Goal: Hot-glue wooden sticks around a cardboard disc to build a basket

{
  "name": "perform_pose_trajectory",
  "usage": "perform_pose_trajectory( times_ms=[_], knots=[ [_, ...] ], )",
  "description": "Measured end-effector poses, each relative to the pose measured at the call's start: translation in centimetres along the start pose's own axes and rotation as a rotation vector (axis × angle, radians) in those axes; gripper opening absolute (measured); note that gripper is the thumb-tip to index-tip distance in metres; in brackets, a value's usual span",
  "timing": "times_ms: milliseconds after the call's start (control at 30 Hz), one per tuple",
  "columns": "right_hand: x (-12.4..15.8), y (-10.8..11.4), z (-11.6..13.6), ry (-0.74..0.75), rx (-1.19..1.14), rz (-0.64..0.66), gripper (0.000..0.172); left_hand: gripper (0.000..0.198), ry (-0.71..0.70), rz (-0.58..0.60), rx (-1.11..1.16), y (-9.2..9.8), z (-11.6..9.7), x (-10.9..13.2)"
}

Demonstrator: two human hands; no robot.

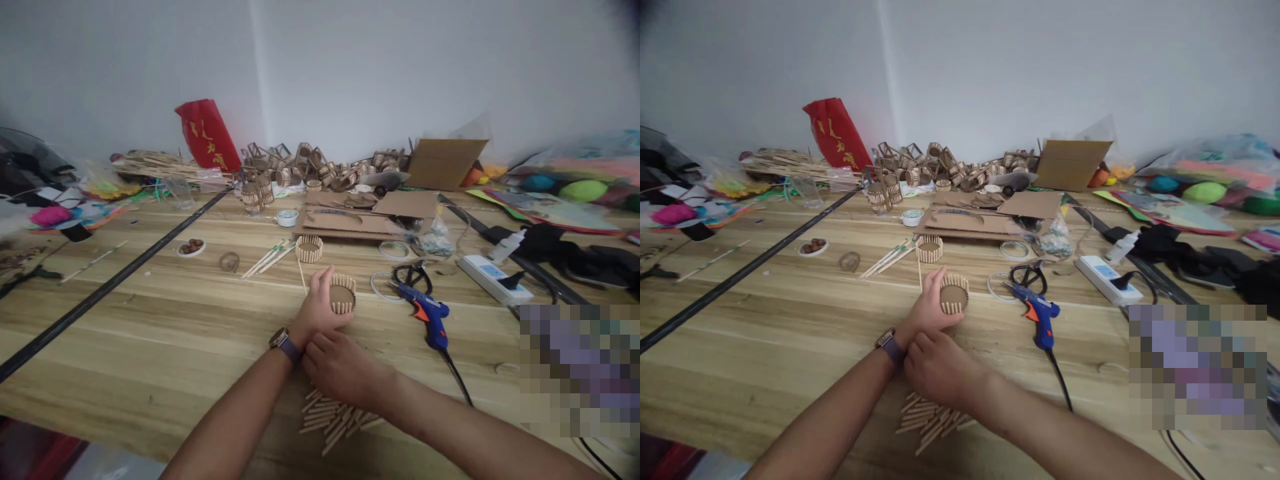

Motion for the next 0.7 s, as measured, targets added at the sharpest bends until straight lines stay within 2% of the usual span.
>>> perform_pose_trajectory(
  times_ms=[67,167,233,300,400,533,700],
  knots=[
    [1.3,2.2,-1.8,-0.039,-0.092,-0.093,0.016,0.098,-0.026,-0.012,0.017,0.1,-0.2,0.1],
    [4.4,5.2,-8.0,-0.343,-0.395,-0.273,0.02,0.098,-0.081,-0.018,0.018,0.1,-0.4,0.2],
    [6.6,5.6,-12.2,-0.552,-0.56,-0.336,0.017,0.102,-0.089,-0.028,-0.013,0.1,-0.3,0.1],
    [8.1,4.7,-14.8,-0.679,-0.652,-0.314,0.017,0.104,-0.081,-0.036,-0.044,0.1,-0.1,0.1],
    [8.6,2.6,-16.0,-0.729,-0.697,-0.213,0.019,0.103,-0.087,-0.021,-0.055,-0.1,-0.1,0.1],
    [8.3,0.6,-15.4,-0.711,-0.653,-0.094,0.017,0.103,-0.095,-0.004,-0.051,0.0,-0.4,0.2],
    [8.2,-0.3,-15.1,-0.726,-0.619,-0.069,0.016,0.101,-0.109,-0.008,-0.045,0.1,-0.8,0.2]
  ],
)
Point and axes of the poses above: each hand's wrist, its own x-axis away from the middle knuckle, its own y-axis out of the back of the hand, z = x × y, the point moved 9 cm from there along -x, towards the middle knuckle
